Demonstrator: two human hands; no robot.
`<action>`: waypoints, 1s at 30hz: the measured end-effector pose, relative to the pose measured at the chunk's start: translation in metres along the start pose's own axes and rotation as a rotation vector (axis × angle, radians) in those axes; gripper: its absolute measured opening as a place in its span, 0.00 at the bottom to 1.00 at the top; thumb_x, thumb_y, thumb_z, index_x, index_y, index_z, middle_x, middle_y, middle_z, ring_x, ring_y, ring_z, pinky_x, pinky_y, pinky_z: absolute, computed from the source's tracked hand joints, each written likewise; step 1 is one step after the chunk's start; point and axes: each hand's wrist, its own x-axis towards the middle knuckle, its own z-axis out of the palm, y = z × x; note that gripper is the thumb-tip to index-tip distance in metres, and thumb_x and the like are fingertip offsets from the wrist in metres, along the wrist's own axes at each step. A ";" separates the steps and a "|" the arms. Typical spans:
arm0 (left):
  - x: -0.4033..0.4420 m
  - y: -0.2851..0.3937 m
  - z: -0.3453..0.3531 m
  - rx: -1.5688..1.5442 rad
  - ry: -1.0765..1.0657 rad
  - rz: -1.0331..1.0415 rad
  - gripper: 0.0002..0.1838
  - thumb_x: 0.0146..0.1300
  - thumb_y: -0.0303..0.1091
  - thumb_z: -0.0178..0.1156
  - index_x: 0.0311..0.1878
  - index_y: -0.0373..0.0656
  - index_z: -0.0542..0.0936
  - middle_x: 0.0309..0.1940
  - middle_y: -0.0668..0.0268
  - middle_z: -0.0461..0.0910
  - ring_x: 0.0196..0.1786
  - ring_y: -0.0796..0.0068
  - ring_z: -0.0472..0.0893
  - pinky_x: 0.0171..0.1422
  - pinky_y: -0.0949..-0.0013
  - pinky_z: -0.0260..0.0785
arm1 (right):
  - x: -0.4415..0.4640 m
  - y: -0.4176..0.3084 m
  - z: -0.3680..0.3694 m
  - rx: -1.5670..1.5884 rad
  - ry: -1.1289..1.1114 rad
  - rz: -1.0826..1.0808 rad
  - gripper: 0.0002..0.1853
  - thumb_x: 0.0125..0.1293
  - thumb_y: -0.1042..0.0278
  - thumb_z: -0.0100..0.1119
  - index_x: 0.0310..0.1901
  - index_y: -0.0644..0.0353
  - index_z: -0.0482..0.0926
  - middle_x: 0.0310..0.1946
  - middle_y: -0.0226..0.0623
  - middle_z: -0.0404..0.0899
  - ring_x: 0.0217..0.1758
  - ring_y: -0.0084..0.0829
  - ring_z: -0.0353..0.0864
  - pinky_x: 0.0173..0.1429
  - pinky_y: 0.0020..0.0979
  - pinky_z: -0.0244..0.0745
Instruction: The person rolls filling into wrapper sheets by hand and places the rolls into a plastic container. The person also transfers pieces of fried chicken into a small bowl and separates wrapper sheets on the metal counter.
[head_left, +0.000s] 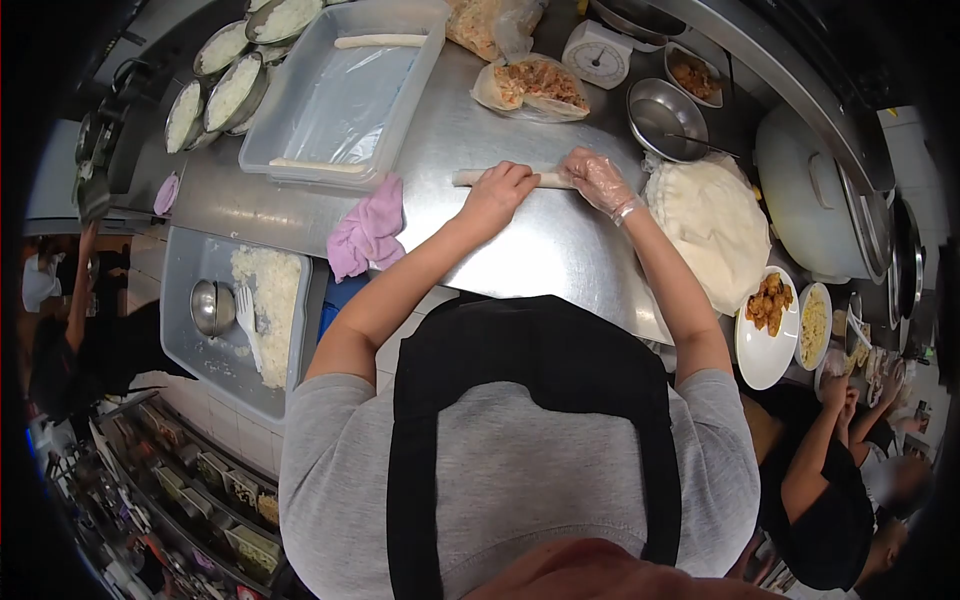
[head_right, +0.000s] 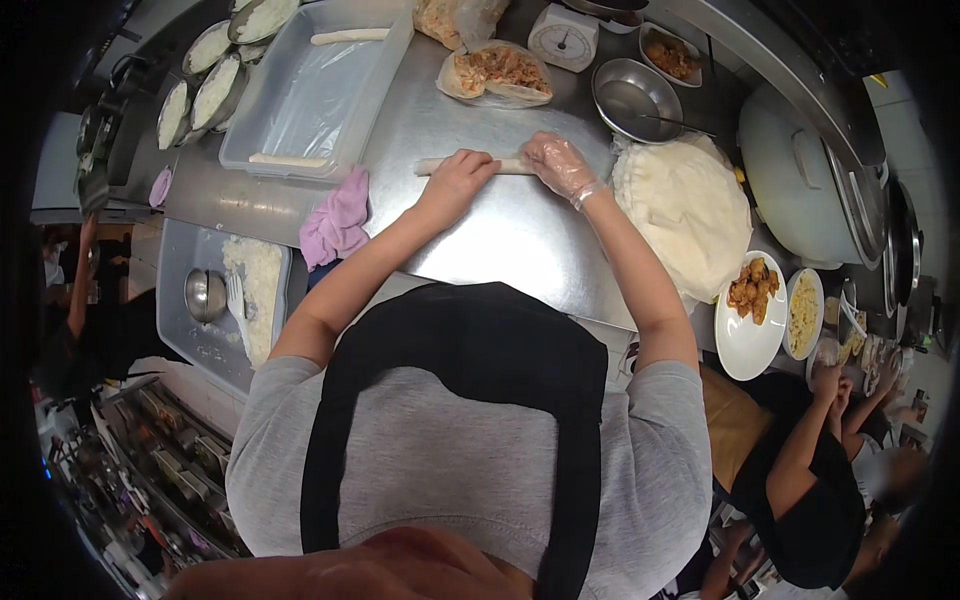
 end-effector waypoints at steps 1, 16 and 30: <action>0.000 -0.003 0.004 0.001 0.004 -0.002 0.18 0.54 0.24 0.54 0.49 0.39 0.79 0.48 0.63 0.76 0.51 0.63 0.74 0.56 0.63 0.68 | -0.002 -0.005 0.002 -0.084 0.138 -0.080 0.06 0.55 0.72 0.59 0.35 0.59 0.77 0.35 0.37 0.76 0.42 0.41 0.77 0.46 0.39 0.74; 0.033 -0.032 0.011 -0.064 -0.029 -0.042 0.15 0.55 0.25 0.55 0.47 0.40 0.80 0.40 0.61 0.78 0.44 0.62 0.76 0.52 0.62 0.69 | 0.026 0.010 0.015 0.020 0.147 -0.017 0.07 0.57 0.74 0.56 0.37 0.60 0.80 0.35 0.40 0.78 0.44 0.41 0.78 0.47 0.37 0.74; 0.024 0.016 -0.002 -0.067 -0.174 0.015 0.16 0.59 0.31 0.57 0.50 0.40 0.77 0.50 0.61 0.76 0.51 0.59 0.74 0.53 0.57 0.66 | -0.068 -0.005 -0.018 0.292 0.606 0.233 0.10 0.67 0.69 0.52 0.45 0.62 0.79 0.43 0.45 0.79 0.45 0.42 0.79 0.49 0.34 0.73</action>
